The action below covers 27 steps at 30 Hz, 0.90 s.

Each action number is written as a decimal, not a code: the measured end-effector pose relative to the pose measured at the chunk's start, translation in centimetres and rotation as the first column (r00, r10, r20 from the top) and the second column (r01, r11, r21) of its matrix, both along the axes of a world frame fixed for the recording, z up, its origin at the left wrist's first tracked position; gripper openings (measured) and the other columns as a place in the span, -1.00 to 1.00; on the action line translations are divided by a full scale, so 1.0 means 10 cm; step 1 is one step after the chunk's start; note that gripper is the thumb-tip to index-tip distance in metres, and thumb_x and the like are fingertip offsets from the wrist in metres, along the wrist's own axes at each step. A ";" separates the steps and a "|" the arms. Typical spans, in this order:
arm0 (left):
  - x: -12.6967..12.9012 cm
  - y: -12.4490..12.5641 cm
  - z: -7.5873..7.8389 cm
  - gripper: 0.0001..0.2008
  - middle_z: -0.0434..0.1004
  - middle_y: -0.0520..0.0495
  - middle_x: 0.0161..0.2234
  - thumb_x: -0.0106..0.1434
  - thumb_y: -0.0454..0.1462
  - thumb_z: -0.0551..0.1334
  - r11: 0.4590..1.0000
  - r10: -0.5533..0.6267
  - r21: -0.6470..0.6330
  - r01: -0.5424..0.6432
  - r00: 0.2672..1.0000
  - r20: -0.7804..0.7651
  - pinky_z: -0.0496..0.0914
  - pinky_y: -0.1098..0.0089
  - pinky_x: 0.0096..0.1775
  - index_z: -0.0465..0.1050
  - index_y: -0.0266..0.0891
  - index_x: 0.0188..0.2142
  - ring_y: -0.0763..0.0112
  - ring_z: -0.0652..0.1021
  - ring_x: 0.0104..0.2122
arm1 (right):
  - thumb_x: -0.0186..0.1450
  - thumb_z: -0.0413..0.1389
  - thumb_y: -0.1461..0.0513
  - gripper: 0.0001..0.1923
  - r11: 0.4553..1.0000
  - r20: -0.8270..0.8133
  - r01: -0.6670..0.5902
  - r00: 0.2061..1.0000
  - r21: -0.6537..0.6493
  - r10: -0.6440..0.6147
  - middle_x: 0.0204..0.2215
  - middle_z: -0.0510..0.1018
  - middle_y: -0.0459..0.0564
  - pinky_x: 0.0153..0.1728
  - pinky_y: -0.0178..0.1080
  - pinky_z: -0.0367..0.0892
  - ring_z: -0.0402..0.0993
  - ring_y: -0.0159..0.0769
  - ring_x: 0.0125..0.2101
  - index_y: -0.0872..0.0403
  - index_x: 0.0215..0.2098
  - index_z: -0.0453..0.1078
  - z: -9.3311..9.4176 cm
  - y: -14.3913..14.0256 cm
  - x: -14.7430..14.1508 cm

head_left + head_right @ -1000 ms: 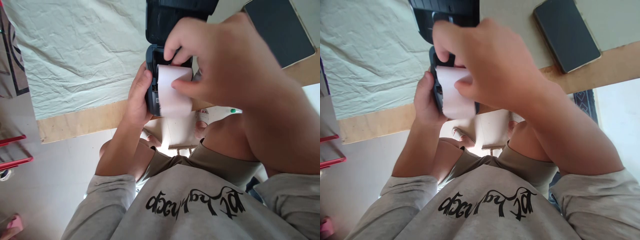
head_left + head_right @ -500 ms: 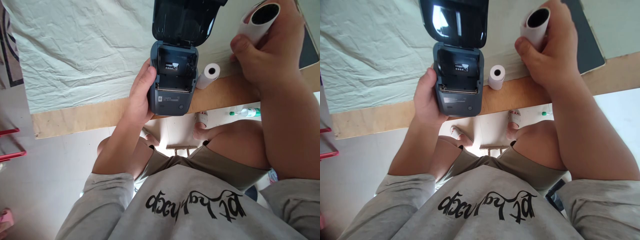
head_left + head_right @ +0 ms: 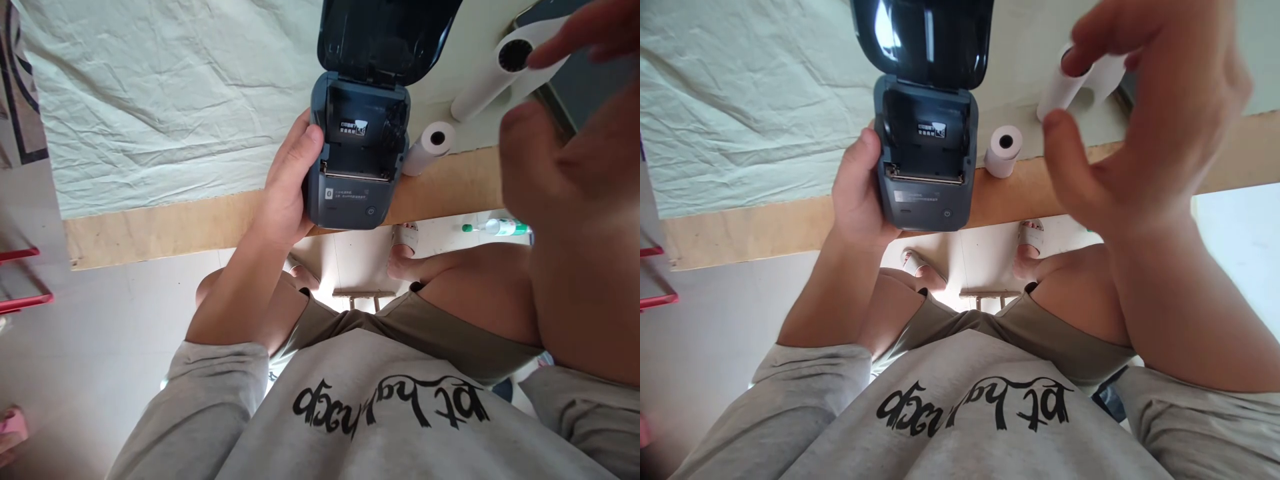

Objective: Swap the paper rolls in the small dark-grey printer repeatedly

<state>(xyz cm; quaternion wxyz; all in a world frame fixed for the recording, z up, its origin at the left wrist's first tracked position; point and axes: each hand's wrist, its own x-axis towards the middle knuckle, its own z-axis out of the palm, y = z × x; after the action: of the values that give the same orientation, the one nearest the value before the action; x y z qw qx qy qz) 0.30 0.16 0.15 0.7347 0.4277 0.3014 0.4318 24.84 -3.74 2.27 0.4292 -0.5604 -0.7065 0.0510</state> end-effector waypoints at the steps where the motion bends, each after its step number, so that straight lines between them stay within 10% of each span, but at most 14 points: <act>1: 0.00 0.00 -0.01 -0.67 0.56 -0.07 -0.11 0.32 0.01 0.12 1.000 0.013 0.004 -0.013 1.000 0.001 0.47 0.24 -0.02 0.53 -0.08 -0.15 0.12 0.54 0.03 | 0.14 0.17 0.20 -0.54 0.998 0.065 -0.055 0.997 0.030 0.052 -0.11 0.53 0.05 -0.07 -0.04 0.36 0.47 -0.10 -0.08 0.05 0.03 0.43 -0.01 -0.02 -0.05; 8: 0.02 -0.01 -0.03 -0.68 0.55 -0.09 -0.15 0.34 -0.04 0.10 0.999 0.042 0.025 -0.044 0.998 0.046 0.46 0.24 -0.03 0.54 -0.14 -0.18 0.16 0.57 -0.05 | 0.18 0.22 0.19 -0.54 0.977 0.309 -0.136 0.934 -0.162 0.181 -0.13 0.44 0.09 -0.21 -0.16 0.47 0.46 -0.23 -0.16 -0.02 0.04 0.30 -0.23 0.10 -0.23; 27: -0.03 0.04 -0.04 -0.69 0.58 0.03 -0.06 0.21 0.04 0.19 0.999 -0.020 -0.040 0.020 1.000 -0.019 0.41 0.12 0.07 0.51 0.04 -0.13 0.03 0.48 0.10 | 0.10 0.17 0.31 -0.35 0.986 -0.009 -0.118 0.993 -0.119 0.118 -0.17 0.43 -0.07 -0.32 -0.26 0.39 0.37 -0.40 -0.36 -0.19 0.13 0.20 -0.26 0.17 -0.28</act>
<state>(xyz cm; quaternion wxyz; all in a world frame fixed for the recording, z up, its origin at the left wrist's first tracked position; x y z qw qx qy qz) 0.00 0.56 -0.28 0.7445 0.4200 0.3128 0.4142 22.07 -2.07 -0.38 0.3918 -0.5422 -0.7336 0.1192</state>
